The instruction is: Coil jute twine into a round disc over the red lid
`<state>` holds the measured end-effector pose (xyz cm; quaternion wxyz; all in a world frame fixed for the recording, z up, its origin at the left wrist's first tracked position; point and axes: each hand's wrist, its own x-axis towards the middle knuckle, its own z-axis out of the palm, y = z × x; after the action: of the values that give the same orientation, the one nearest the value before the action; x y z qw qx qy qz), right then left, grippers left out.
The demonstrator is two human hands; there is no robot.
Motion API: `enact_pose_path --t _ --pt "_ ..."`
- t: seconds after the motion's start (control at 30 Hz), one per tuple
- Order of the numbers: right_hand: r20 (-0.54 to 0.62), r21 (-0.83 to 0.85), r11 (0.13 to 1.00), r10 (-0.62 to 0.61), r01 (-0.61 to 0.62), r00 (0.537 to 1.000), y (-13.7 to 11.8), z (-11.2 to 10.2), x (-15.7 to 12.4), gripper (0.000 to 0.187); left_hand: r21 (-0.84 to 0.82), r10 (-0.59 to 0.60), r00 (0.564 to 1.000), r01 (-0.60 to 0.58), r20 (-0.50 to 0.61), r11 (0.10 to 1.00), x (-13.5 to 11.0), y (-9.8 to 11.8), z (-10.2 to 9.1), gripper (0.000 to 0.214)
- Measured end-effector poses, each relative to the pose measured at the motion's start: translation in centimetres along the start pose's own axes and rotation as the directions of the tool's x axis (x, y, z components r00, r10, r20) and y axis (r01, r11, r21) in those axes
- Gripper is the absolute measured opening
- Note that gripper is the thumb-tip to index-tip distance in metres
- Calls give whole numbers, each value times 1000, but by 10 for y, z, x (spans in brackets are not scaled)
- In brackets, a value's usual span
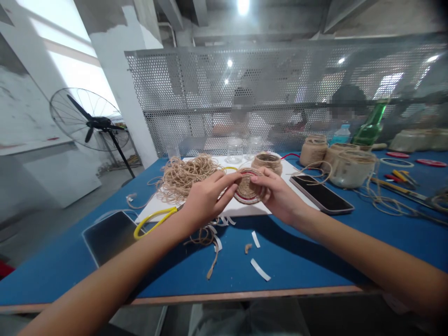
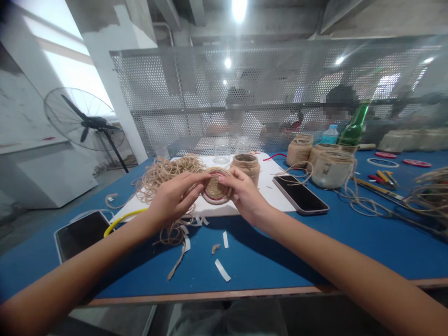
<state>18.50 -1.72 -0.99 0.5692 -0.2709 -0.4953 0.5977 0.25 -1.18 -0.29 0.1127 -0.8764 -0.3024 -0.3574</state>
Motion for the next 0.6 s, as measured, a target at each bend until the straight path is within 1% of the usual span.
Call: enact_pose_path --t 0.1,0.2,0.27,0.33,0.4,0.47,0.53,0.6 --pt "3 9 1000 -12 12 1000 1 -1 2 19 -128 -58 998 61 22 990 2 3 1 30" --pt "28 -5 1000 20 -19 999 4 -1 3 17 -202 -119 992 126 49 971 4 3 3 28" --pt "52 -1 999 49 -49 997 6 -2 3 16 -230 -122 991 130 50 964 3 3 4 27" --pt "65 -13 998 59 -58 996 8 -3 4 15 -233 -92 995 100 46 967 3 2 5 27" --pt "73 -76 996 55 -49 996 9 -6 6 15 -215 -54 997 65 58 974 2 0 6 27" --pt "91 -192 981 19 -2 996 9 -9 8 16 -193 -27 997 41 71 980 2 -2 6 27" --pt "105 -328 942 -34 67 994 7 -11 9 18 -183 -5 997 19 76 983 1 -3 5 28" --pt "104 -450 885 -84 122 991 5 -12 10 17 -184 17 997 -3 75 983 1 -4 5 30"
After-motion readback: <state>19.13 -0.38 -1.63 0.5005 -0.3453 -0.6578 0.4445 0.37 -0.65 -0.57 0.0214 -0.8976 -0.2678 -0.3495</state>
